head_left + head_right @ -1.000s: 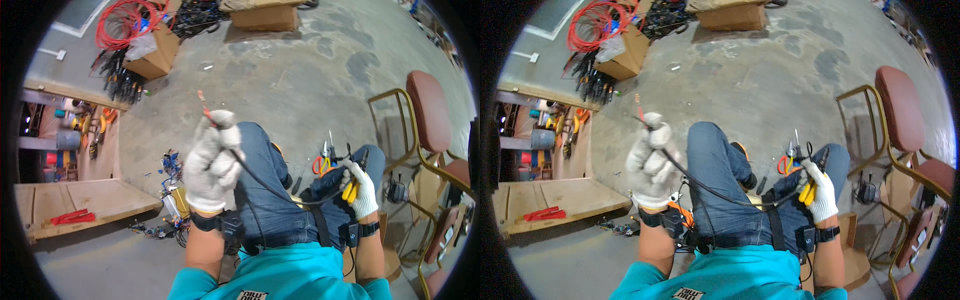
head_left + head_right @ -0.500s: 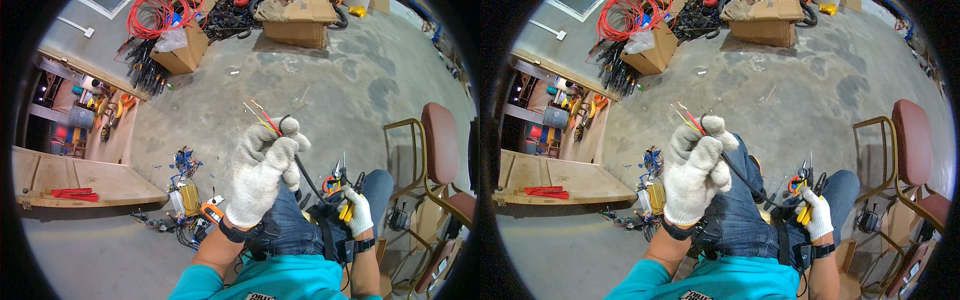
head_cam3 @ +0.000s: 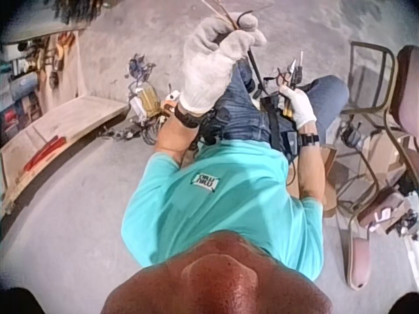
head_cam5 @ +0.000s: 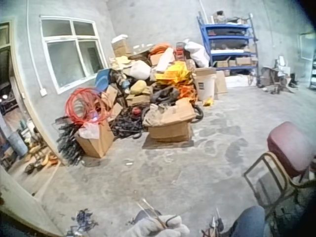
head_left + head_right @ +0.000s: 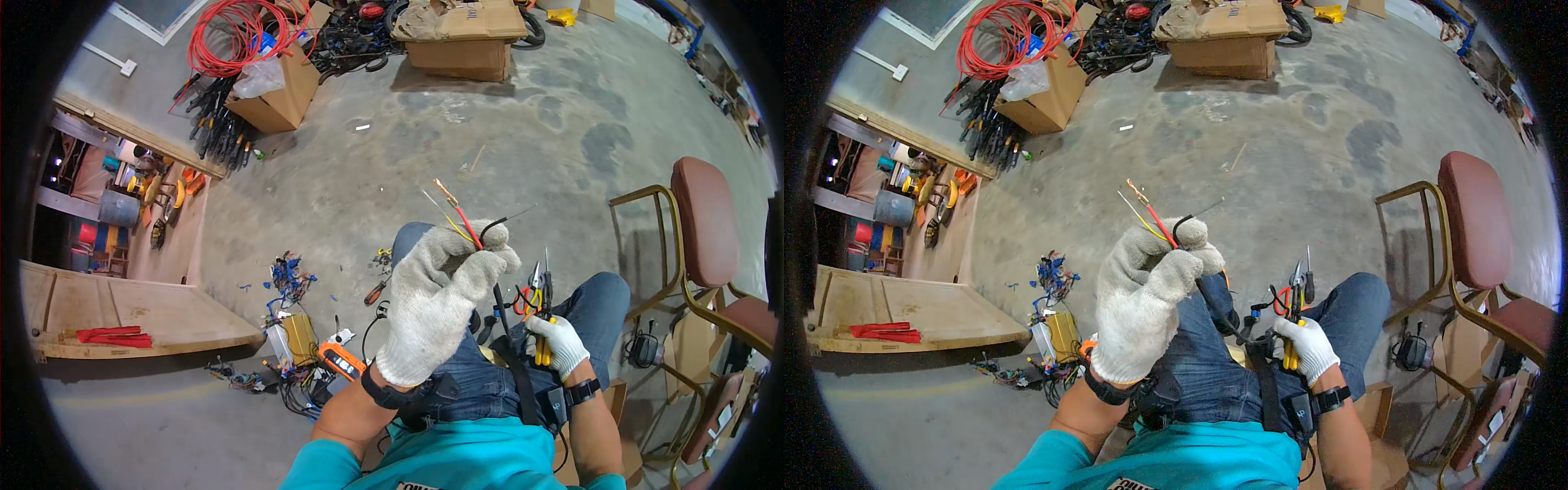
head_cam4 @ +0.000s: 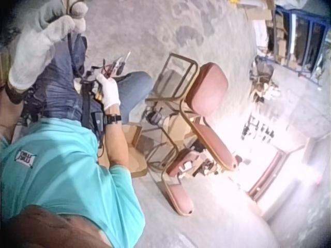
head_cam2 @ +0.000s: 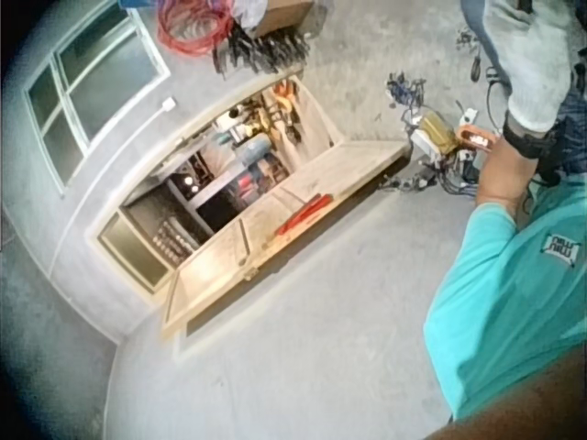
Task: Strip electrical wires and inspect an electronic power brick and connector.
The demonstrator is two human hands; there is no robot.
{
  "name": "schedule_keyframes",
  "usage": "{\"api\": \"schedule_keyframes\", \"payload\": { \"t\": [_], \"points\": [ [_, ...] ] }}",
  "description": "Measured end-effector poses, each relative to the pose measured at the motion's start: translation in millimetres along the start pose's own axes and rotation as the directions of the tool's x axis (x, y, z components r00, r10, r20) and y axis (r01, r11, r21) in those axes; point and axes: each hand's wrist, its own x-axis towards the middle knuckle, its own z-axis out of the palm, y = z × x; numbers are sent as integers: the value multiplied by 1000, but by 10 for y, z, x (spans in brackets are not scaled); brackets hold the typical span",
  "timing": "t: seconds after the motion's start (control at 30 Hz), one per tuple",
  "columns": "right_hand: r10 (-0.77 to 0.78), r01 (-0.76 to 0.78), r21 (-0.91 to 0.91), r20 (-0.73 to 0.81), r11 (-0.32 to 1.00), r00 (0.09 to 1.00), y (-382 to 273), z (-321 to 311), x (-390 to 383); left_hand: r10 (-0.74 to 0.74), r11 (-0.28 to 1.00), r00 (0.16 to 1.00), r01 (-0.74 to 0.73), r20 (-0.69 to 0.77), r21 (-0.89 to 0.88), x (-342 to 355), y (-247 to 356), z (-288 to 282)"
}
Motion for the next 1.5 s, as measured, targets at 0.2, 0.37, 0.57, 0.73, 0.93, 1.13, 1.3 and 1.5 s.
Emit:
{"api": "schedule_keyframes", "payload": {
  "t": [0.2,0.37,0.57,0.73,0.93,1.13,1.3,1.5],
  "points": [
    [-2,3,-12,38,1000,999,9,-7,10,-36,990,997,45,67,-132,-17,-32,55],
    [0,0,-29,28,1000,1000,27,-32,51,-59,975,995,75,84,-209,-29,-29,133],
    [-30,28,-109,-19,994,999,30,-51,52,-113,976,990,126,83,-179,-32,-53,140],
    [-66,68,-122,24,990,998,-92,45,-134,-114,976,990,128,86,-176,-35,-62,146],
    [-177,177,-91,12,980,984,-245,16,-331,-129,976,988,142,83,-164,-25,-120,142],
    [-339,337,-86,-12,938,941,-488,-4,-577,-188,960,978,203,92,-191,-43,-150,195],
    [-444,445,7,-44,896,895,-652,123,-801,-260,955,961,270,91,-123,-79,-193,215],
    [-512,513,11,-46,858,858,-782,309,-1021,-296,948,950,305,103,-88,-137,-270,238]
  ]
}}
